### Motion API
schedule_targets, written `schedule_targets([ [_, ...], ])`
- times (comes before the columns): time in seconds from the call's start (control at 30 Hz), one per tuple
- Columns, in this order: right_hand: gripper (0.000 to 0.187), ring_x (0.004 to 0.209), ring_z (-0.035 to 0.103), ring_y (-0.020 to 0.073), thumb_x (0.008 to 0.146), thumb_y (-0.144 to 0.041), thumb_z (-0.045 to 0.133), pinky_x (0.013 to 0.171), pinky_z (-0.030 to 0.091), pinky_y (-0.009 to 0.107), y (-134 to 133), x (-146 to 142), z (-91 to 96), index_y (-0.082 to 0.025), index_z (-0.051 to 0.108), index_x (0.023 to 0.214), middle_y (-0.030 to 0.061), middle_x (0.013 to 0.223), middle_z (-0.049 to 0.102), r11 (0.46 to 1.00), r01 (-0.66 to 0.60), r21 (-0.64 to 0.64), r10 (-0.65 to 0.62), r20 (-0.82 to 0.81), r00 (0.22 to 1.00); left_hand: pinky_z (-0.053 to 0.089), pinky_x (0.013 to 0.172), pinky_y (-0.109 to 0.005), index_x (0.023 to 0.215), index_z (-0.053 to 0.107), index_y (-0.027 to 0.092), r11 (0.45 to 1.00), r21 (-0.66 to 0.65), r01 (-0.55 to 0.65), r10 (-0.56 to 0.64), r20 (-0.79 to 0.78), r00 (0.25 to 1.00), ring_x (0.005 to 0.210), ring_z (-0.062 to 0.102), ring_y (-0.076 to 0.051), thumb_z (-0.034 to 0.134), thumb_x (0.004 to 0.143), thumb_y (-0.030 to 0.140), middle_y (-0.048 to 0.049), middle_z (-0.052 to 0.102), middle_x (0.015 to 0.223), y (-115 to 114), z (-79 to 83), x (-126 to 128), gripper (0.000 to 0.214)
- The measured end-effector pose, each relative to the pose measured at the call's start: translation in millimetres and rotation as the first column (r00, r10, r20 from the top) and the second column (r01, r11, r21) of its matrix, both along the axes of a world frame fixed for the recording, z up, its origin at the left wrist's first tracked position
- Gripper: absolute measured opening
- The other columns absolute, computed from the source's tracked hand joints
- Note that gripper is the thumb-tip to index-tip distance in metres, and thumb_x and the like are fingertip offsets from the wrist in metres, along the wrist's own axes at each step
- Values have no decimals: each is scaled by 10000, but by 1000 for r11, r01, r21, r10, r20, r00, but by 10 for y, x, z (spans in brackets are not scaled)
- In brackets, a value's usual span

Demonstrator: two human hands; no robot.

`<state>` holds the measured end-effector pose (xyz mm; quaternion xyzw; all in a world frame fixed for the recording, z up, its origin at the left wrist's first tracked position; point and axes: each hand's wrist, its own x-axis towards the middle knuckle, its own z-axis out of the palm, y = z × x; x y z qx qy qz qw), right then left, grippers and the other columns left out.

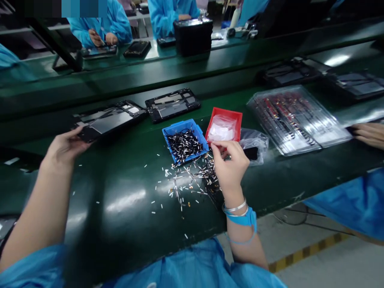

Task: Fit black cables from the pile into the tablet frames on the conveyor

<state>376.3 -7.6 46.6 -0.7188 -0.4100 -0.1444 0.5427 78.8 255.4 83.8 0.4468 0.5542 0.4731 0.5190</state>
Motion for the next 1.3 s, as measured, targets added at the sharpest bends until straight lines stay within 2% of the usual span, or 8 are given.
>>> schedule_targets([
  [0.27, 100, 651, 609, 135, 726, -225, 695, 580, 489, 282, 53, -39, -46, -202, 662, 817, -11, 731, 664, 992, -34, 122, 57, -188, 981, 508, 542, -159, 818, 596, 114, 970, -134, -202, 229, 240, 943, 585, 595, -84, 524, 898, 161, 2, 673, 695, -1614, -199, -369, 117],
  [0.43, 149, 657, 605, 153, 697, -308, 721, 564, 488, 302, 85, -83, -49, -217, 607, 730, -10, 711, 634, 975, -115, 192, 173, -320, 931, 590, 603, -272, 819, 703, 153, 938, -336, 82, 72, 421, 904, 734, 698, -199, 797, 698, 346, -39, 740, 815, -2774, -592, -514, 247],
  [0.6, 160, 570, 556, 123, 630, -254, 768, 510, 453, 275, 52, -570, 57, -221, 625, 694, -22, 651, 618, 890, -431, 146, 441, -516, 734, 560, 767, -286, 1037, 729, 109, 590, -479, 650, -235, 668, 706, 1108, 642, -285, 640, 854, 412, -178, 663, 1201, -3409, -707, -442, 366],
  [0.8, 196, 634, 604, 120, 614, -243, 779, 550, 477, 258, 143, -1475, 59, -200, 617, 716, -12, 683, 646, 516, -856, 17, 542, -780, 312, 490, 984, -396, 1152, 694, 172, 224, -62, 973, -699, 685, 205, 1145, 627, -274, 626, 861, 394, -141, 667, 1210, -3188, -491, -743, 373],
  [0.9, 211, 641, 603, 121, 635, -260, 757, 549, 458, 262, 247, -1792, -19, -189, 623, 782, -10, 685, 644, 384, -923, -29, 503, -831, 236, 543, 885, -349, 1091, 699, 190, 485, 91, 869, -868, 171, 466, 1005, 681, -219, 549, 915, 268, -108, 725, 1061, -3042, -394, -959, 244],
  [1.0, 178, 631, 595, 112, 664, -227, 715, 549, 438, 257, 325, -1980, -104, -187, 624, 810, -20, 665, 635, 311, -946, -91, 490, -838, 241, 532, 879, -373, 1130, 641, 172, 732, 350, 584, -389, -488, 781, 1028, 653, -221, 543, 888, 141, -120, 695, 1102, -2932, -500, -1080, 263],
  [1.1, 133, 631, 587, 104, 698, -193, 674, 560, 430, 254, 354, -2061, -169, -191, 626, 822, -25, 667, 635, 295, -937, -189, 499, -805, 320, 495, 926, -439, 1239, 562, 128, 699, 416, 581, -70, -769, 635, 1143, 583, -273, 563, 874, 153, -178, 609, 1250, -2822, -712, -1124, 366],
  [1.3, 99, 627, 568, 102, 735, -211, 657, 547, 417, 253, 380, -2055, -221, -186, 636, 829, -15, 700, 633, 319, -900, -297, 544, -720, 431, 472, 917, -434, 1308, 513, 103, 602, 350, 718, -86, -865, 494, 1204, 524, -306, 507, 923, 275, -208, 541, 1316, -2724, -863, -1153, 421],
])
